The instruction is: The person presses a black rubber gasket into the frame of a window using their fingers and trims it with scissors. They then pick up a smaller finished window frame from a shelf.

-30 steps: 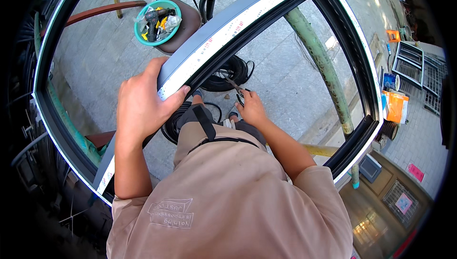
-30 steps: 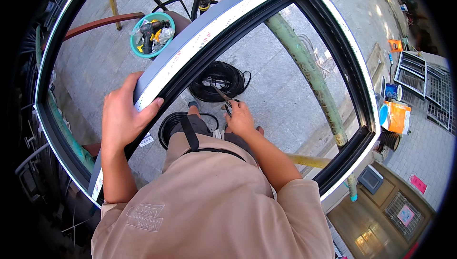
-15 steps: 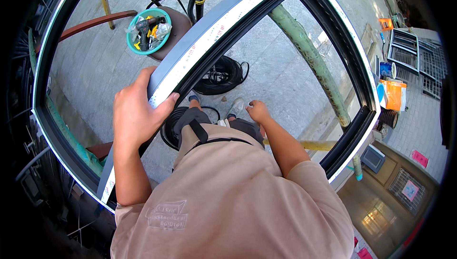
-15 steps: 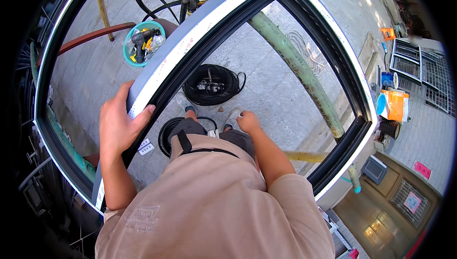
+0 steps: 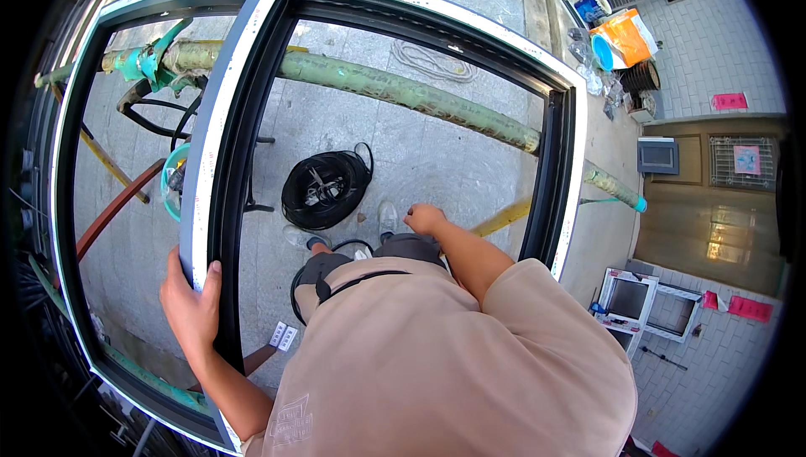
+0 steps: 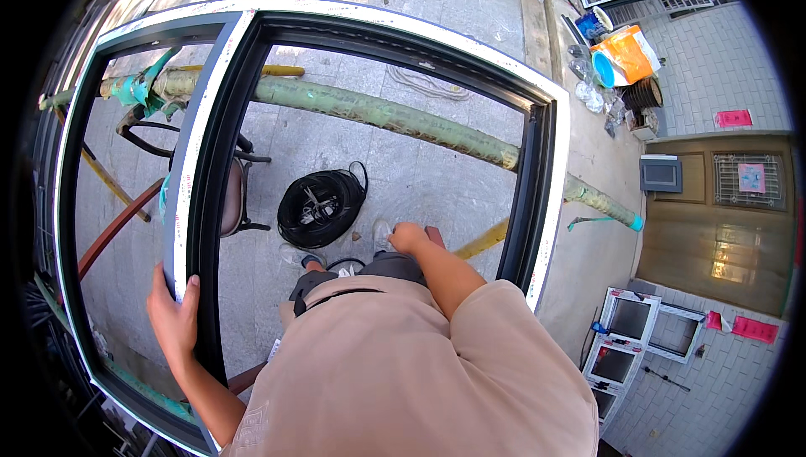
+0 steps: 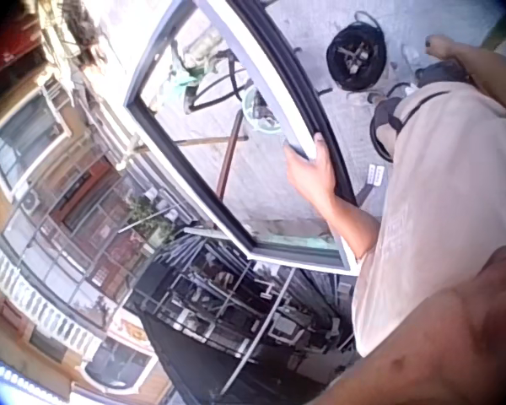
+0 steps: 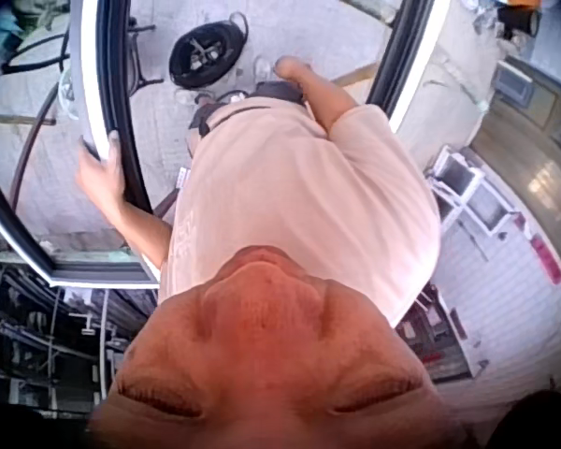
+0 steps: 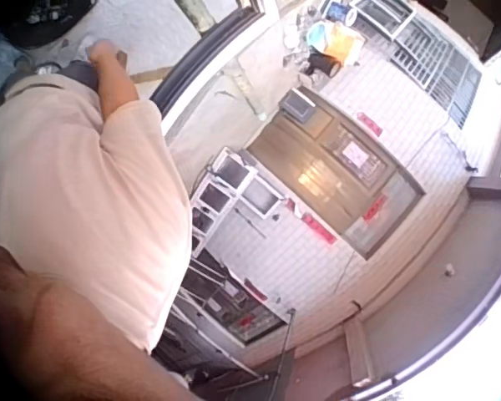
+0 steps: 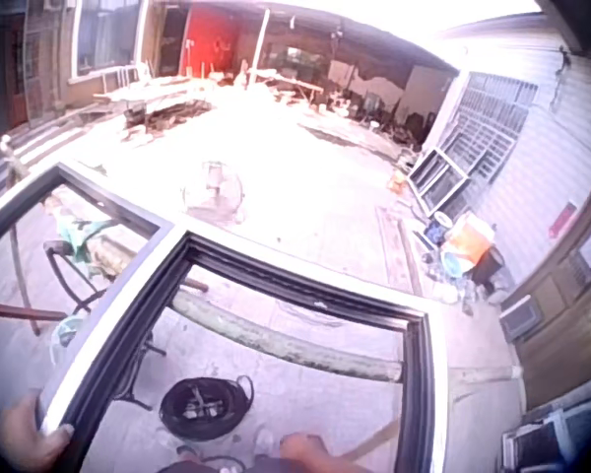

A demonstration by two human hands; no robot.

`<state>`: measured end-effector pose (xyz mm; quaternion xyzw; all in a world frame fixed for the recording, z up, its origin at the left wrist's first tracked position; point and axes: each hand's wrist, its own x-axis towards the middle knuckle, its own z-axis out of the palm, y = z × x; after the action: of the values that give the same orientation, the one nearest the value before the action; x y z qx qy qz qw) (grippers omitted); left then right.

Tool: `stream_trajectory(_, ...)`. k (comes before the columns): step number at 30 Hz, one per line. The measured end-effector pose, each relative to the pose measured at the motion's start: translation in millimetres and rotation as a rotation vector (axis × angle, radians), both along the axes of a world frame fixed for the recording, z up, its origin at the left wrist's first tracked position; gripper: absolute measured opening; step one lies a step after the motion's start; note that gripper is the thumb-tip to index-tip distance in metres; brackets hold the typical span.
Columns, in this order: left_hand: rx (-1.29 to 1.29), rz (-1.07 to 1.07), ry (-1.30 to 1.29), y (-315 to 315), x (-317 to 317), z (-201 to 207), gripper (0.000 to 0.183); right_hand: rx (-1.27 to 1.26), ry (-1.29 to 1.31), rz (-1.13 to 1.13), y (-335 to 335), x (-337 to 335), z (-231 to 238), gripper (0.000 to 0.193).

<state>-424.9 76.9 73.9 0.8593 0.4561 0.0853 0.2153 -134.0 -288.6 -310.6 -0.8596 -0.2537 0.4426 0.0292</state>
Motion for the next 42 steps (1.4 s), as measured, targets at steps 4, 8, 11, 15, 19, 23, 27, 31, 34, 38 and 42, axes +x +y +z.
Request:
stream_trajectory(4, -0.026, -0.024, -0.039, -1.1, 3.5, 1.1, 0.053, 0.070, 0.046, -0.024, 8.5, -10.9, 1.7, 0.047)
stream_trajectory(8, -0.057, -0.022, -0.026, -1.5, 2.7, 2.5, 0.051, 0.117, 0.044, -0.098, 11.0, -13.8, 12.2, 0.044)
stream_trajectory(11, -0.077, -0.027, -0.017, -2.4, 3.0, 6.1, 0.048, 0.117, 0.069, -0.136, 5.4, -7.4, 18.9, 0.043)
stream_trajectory(15, -0.075, -0.023, -0.006, -4.0, 4.7, 9.4, 0.049, 0.050, 0.036, -0.121, -11.7, 0.4, 3.1, 0.044)
stream_trajectory(19, -0.033, -0.029, -0.049, -2.9, 2.8, 3.7, 0.050, 0.020, 0.036, -0.110, -10.2, 2.8, 7.9, 0.045)
stream_trajectory(23, -0.020, -0.030, -0.031, -2.8, 2.9, 4.2, 0.051, 0.066, 0.048, -0.069, -2.4, 3.5, 12.2, 0.045)
stream_trajectory(27, -0.016, -0.028, -0.046, -1.1, -1.5, -0.7, 0.051, 0.084, 0.039, -0.081, 4.2, -0.2, 12.4, 0.047)
stream_trajectory(31, 0.036, 0.008, 0.050, -5.8, 1.4, 10.6, 0.056, 0.124, 0.049, -0.079, 2.4, -4.0, -4.5, 0.047)
stream_trajectory(34, 0.049, 0.017, 0.076, -6.5, 5.6, 15.8, 0.057, 0.123, 0.039, -0.060, -3.2, -5.6, 1.6, 0.048)
stream_trajectory(38, 0.022, 0.016, 0.065, -3.3, 3.8, 11.0, 0.061, 0.070, 0.038, -0.047, -16.1, -2.3, -7.3, 0.049)
stream_trajectory(42, 0.022, 0.033, 0.069, -3.7, 1.4, 10.3, 0.061, 0.042, 0.026, -0.030, -19.6, -0.3, -11.4, 0.051)
